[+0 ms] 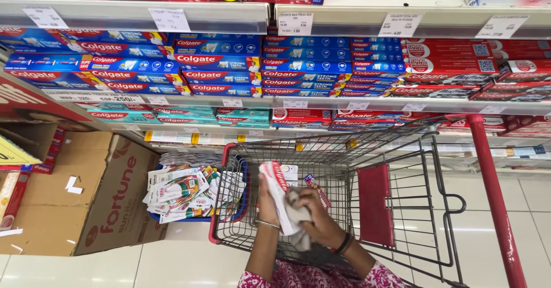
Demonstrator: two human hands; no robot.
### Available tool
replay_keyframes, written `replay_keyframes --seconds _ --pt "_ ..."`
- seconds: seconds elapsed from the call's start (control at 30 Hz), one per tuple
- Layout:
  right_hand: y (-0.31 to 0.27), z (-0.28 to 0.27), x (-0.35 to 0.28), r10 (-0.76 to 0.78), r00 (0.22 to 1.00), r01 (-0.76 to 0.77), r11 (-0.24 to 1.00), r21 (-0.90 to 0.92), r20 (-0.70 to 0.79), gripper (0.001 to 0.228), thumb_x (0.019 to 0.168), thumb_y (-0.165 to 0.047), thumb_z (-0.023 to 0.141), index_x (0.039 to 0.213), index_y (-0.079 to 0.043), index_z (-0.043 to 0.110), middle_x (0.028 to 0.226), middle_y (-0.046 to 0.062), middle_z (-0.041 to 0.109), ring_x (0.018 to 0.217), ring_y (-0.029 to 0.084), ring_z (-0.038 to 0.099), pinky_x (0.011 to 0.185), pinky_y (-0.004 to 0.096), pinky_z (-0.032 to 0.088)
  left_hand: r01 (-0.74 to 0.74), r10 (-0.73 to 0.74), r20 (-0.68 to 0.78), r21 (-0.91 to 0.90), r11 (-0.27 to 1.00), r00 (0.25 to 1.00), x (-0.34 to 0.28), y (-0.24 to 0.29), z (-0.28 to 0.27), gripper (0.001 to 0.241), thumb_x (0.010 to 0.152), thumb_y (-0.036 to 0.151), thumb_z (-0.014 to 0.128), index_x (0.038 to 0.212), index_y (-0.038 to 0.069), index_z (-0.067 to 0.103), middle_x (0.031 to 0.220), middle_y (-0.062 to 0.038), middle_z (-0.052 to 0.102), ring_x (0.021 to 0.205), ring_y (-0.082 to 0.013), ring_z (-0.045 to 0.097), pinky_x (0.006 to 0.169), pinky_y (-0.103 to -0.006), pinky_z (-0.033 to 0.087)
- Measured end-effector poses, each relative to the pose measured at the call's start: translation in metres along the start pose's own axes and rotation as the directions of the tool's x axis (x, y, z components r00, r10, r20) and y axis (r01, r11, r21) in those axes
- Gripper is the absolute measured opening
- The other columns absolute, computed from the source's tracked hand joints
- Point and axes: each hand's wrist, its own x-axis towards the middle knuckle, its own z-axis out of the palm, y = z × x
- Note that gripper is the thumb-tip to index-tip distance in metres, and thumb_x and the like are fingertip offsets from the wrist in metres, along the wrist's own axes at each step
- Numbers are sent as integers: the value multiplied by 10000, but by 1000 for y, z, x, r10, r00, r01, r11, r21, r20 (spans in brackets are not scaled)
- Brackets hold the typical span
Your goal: Picking up boxes of toothpaste from a shelf and placing them into a shopping cart.
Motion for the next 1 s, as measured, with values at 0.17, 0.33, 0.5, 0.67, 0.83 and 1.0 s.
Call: replay_keyframes --seconds 0.17,0.33,0.5,0.67,0.83,1.0 --pt "-25 -10 36 -101 991 78 969 -234 -88 517 785 71 589 1275 -90 636 1366 146 396 1314 349 492 1096 430 524 73 -86 32 290 954 996 -20 -6 23 544 1042 527 463 1319 81 608 989 -79 688 773 -150 672 655 -297 584" --pt "-45 -6 42 -255 933 144 911 -386 -253 531 790 67 584 1287 -96 676 1299 138 471 1278 336 529 1062 420 512 151 -177 103 221 963 979 -17 -2 30 581 1054 519 477 1381 47 564 1038 -116 682 832 -182 677 702 -324 587" --pt "-48 12 -5 -119 993 116 961 -252 5 583 790 107 574 1286 -150 738 1228 104 564 1176 281 615 999 358 602 -146 118 -198 -132 980 973 63 -51 -113 599 1064 516 408 1305 -28 480 1134 -160 552 1011 -305 573 920 -448 554" --pt "-25 29 -22 -306 941 207 855 -475 -142 647 740 53 718 1366 -103 657 1270 200 506 1194 342 549 1003 407 519 -86 -24 -346 -300 950 938 47 -33 -62 699 999 532 186 1412 50 478 1359 -209 554 1215 -410 557 1024 -557 495" --pt "47 14 -35 -495 866 252 555 -793 -71 700 678 -54 827 1347 -129 636 1212 141 553 1132 322 566 973 440 498 -72 -54 -390 -301 951 919 42 -24 -38 754 1023 559 137 1444 49 499 1445 -223 559 1261 -418 585 1063 -579 482" --pt "22 -10 -25 -131 980 -18 692 -722 -150 589 750 -24 795 1309 -162 672 1325 176 562 1164 366 580 980 411 518 -15 -52 -380 -171 985 924 17 3 -15 597 1028 485 328 1381 45 525 1323 -194 619 1162 -379 638 972 -533 551"
